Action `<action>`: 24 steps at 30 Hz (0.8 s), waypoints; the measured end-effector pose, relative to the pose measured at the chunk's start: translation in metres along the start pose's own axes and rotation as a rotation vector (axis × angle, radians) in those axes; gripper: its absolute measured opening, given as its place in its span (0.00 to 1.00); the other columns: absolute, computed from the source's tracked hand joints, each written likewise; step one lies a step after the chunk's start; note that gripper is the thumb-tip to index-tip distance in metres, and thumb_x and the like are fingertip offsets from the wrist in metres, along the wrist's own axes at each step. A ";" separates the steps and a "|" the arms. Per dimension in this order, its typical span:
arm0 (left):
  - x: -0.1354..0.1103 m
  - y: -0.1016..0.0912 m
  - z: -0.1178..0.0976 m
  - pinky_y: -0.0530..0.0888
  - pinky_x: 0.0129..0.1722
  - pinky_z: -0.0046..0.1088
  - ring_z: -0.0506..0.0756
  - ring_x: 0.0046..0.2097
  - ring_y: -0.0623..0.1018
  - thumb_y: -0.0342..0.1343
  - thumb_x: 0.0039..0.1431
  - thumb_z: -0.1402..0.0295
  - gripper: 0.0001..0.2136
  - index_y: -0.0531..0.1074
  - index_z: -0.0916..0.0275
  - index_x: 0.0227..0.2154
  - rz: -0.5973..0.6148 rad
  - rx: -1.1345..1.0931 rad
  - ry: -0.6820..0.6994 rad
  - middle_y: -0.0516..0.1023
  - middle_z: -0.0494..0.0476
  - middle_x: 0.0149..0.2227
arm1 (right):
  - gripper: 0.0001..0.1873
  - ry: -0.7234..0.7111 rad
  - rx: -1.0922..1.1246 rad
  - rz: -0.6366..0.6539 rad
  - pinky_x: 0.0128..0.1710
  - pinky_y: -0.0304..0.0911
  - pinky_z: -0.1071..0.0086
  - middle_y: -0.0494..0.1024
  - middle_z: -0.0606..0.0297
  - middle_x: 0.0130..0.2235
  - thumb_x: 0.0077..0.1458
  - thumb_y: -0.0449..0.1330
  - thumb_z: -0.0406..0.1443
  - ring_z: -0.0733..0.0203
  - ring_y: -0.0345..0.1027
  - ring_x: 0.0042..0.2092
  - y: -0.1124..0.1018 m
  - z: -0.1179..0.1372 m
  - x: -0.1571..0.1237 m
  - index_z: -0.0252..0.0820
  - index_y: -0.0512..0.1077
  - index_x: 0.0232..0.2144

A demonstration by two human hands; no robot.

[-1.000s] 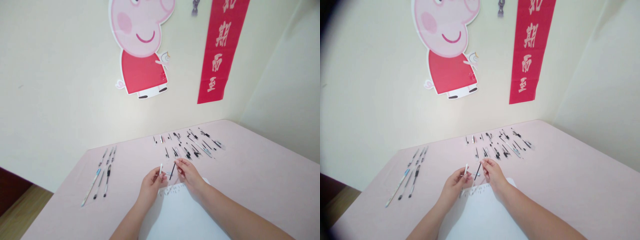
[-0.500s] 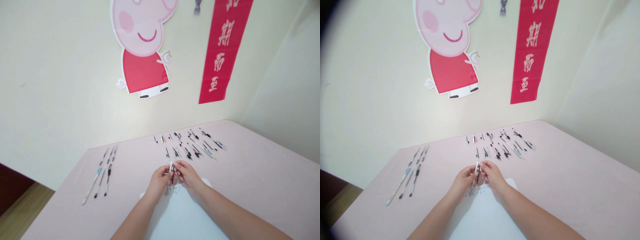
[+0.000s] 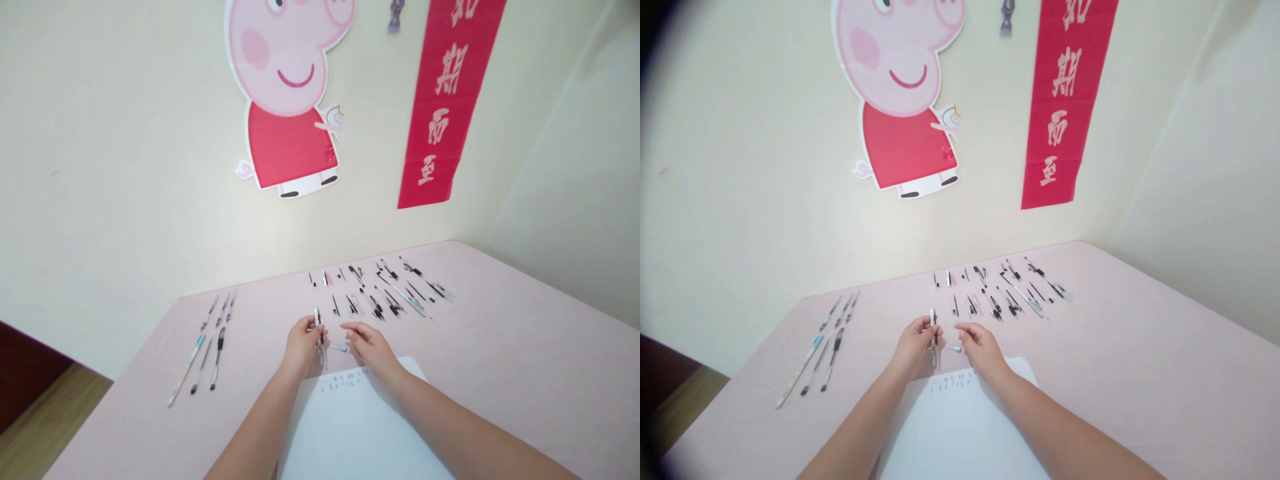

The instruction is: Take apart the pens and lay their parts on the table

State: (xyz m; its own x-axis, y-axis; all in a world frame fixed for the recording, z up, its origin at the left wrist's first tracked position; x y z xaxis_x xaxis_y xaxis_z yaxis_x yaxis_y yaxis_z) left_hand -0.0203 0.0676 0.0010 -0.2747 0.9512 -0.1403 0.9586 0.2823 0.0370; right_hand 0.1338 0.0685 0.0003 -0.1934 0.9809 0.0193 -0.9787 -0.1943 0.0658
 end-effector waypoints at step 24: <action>0.060 -0.001 -0.008 0.63 0.35 0.29 0.56 0.35 0.73 0.51 0.47 0.76 0.03 0.68 0.62 0.24 -0.153 0.817 0.204 0.72 0.58 0.27 | 0.16 -0.292 -0.882 0.177 0.38 0.58 0.73 0.70 0.63 0.35 0.48 0.55 0.29 0.62 0.64 0.36 0.004 -0.002 -0.007 0.40 0.72 0.41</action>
State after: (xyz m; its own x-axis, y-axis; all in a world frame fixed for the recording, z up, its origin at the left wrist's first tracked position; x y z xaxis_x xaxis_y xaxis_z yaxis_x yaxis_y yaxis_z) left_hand -0.0386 0.1250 0.0007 -0.3385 0.9358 0.0982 0.6412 0.3058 -0.7039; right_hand 0.1314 0.0611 -0.0011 -0.4358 0.8743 0.2137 -0.6587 -0.1480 -0.7377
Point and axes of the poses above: each hand's wrist, its own x-axis towards the middle knuckle, its own y-axis out of the palm, z = x × y, the point moved 3 cm from there along x, towards the middle knuckle
